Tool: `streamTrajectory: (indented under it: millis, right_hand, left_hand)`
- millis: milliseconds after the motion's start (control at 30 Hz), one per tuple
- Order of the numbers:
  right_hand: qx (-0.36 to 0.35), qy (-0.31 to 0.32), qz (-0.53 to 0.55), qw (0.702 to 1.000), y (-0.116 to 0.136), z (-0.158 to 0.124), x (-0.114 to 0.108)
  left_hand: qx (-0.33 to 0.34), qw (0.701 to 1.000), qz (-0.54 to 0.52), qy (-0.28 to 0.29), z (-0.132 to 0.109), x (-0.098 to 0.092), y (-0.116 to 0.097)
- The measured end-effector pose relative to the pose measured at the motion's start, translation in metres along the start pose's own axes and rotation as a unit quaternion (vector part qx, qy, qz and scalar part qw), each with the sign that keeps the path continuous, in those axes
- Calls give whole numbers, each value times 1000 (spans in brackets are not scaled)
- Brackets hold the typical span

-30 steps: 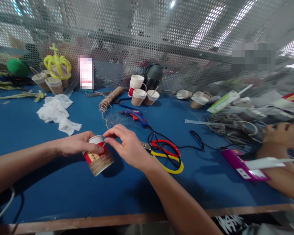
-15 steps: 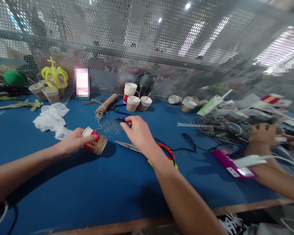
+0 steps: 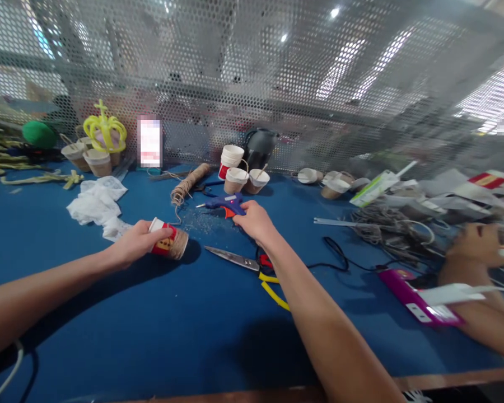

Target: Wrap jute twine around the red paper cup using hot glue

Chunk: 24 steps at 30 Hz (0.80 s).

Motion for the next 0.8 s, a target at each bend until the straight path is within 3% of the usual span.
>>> streamTrajectory:
  millis: [100, 200, 267, 500, 667, 800]
  right_hand:
    - [-46, 19, 79, 996, 13, -26, -8]
    - [-72, 113, 194, 972, 23, -50, -2]
    - [-92, 130, 215, 964, 29, -63, 1]
    - [-102, 130, 118, 979, 36, -92, 8]
    - [-81, 124, 75, 986, 38, -98, 14]
    - [-113, 118, 59, 985, 41, -98, 19]
  left_hand:
    - [-2, 1000, -10, 1, 0, 1, -1]
    - [-10, 1000, -10, -4, -1, 1, -2]
    - [-18, 1000, -14, -1, -1, 1, -3]
    - [-40, 999, -30, 5, -1, 0, -6]
    - [-34, 999, -40, 16, 0, 2, -3]
    - [-22, 998, -47, 19, 0, 1, -4]
Point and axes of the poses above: each hand's wrist, its own z-axis towards the middle knuckle, its own x-axis out of the palm, y = z × x, the point moved 5 cm from there along z, towards the middle knuckle, and after that the axes turned 8 degrees about y, right-handed, at the moved point
